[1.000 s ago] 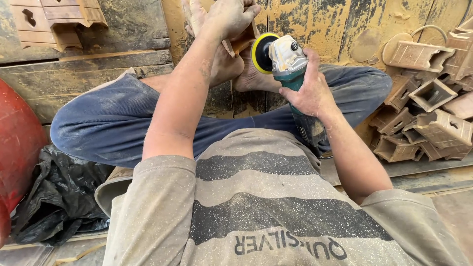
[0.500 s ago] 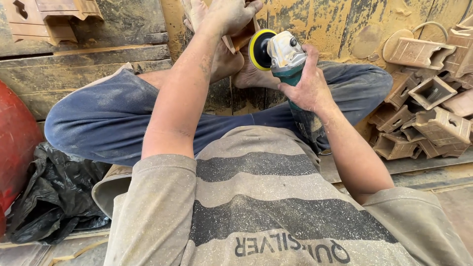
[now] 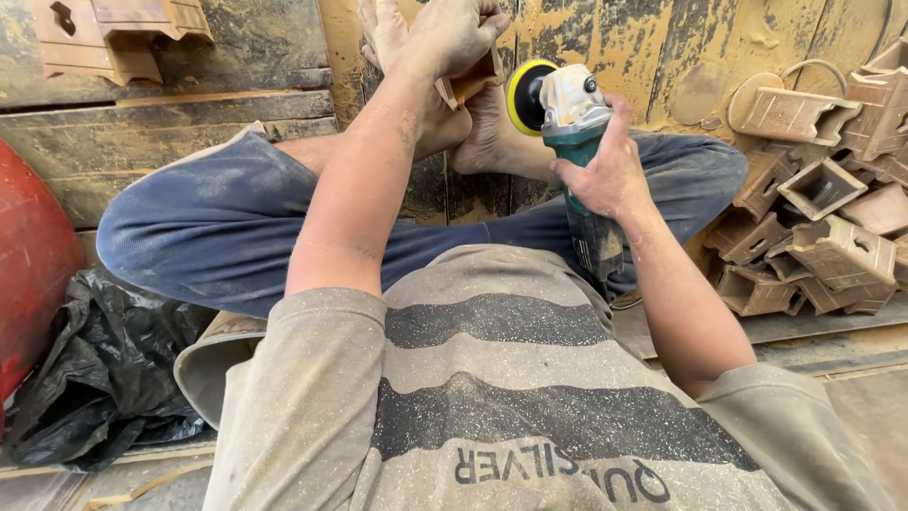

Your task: The person sits cross-legged on the floor and uses an angle grinder with a sanding disc to smooth the edges of small wooden pieces. They hold each piece with one hand and grind it against the rotating disc, then place the finished piece into a red bucket.

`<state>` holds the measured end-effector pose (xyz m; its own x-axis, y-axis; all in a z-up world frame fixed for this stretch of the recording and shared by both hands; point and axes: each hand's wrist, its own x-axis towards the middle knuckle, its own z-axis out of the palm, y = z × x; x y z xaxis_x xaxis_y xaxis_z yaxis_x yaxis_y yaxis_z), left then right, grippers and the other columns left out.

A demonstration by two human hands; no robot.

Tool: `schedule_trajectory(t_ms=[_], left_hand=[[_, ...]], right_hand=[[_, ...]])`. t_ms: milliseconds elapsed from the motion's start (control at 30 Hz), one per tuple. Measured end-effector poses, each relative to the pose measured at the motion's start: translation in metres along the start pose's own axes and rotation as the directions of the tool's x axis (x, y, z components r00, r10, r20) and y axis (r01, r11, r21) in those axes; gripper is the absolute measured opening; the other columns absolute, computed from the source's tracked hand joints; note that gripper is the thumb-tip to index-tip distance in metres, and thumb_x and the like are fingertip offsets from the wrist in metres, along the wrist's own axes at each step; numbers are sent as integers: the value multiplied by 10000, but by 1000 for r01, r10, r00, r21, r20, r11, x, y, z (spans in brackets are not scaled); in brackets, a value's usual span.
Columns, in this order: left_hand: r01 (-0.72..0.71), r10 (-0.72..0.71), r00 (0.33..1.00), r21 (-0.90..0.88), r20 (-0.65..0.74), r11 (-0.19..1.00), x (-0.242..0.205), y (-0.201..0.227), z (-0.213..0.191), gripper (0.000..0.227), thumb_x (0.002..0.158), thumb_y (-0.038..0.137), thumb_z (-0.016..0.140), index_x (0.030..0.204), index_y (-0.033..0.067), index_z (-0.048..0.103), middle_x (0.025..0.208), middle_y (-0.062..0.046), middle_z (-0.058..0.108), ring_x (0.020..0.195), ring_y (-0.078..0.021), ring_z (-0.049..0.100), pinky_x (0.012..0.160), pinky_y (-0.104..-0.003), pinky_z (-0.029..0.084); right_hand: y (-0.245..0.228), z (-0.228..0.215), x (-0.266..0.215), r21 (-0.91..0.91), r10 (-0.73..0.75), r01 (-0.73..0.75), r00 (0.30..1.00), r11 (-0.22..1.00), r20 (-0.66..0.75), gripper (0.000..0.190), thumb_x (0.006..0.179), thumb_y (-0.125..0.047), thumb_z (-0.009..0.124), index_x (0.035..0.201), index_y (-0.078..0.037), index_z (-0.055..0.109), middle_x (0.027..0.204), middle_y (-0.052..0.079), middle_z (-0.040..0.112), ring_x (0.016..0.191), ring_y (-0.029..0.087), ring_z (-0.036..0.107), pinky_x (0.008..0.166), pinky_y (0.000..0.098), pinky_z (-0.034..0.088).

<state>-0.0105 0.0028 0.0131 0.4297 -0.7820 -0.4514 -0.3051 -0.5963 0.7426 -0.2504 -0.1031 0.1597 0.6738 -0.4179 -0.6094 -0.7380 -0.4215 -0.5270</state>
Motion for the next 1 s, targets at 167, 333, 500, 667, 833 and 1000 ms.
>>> schedule_trajectory(t_ms=[167,333,500,667,833,1000], left_hand=[[72,-73,997,14,30,997,-3,9,-5,276,1033,444,534,941,252,709,985,11,743,928,-235,668,777,-447,506],[50,-50,999,62,-9,997,1,-3,5,387,1087,418,570,785,205,453,772,0,562,743,-222,569,689,-439,442],[44,-44,999,34,-11,998,2,-2,3,274,1035,434,561,855,234,613,912,5,707,874,-262,657,730,-465,484],[20,-18,999,84,-30,996,3,-10,12,299,1044,465,552,890,220,630,957,-60,715,910,-327,658,742,-507,487],[3,-2,1000,50,-18,999,1,-4,7,360,1064,416,573,768,216,526,777,2,639,764,-254,623,664,-468,454],[-12,14,999,59,-33,998,0,-4,8,378,1069,404,586,746,218,525,727,12,612,698,-233,589,620,-456,437]], right_hand=[[-16,7,4,25,18,-21,993,999,114,838,858,-77,753,1419,-133,133,1361,354,532,1156,440,643,1028,535,533],[-12,9,8,-5,14,-14,996,1000,90,830,858,-104,759,1420,-123,149,1356,326,558,1148,440,639,1004,529,513],[-14,3,6,27,32,-34,997,999,71,794,862,-102,740,1400,-160,159,1299,282,583,1081,403,654,956,506,518],[-12,4,9,25,13,-16,995,1000,101,816,867,-138,761,1415,-106,158,1327,286,573,1137,410,637,998,513,500],[-13,1,8,26,34,-36,995,999,95,794,868,-120,759,1402,-135,171,1314,312,568,1076,408,655,939,499,527],[-11,2,13,16,4,-5,997,1000,77,792,864,-143,759,1401,-102,179,1320,287,550,1136,403,606,954,499,499]])
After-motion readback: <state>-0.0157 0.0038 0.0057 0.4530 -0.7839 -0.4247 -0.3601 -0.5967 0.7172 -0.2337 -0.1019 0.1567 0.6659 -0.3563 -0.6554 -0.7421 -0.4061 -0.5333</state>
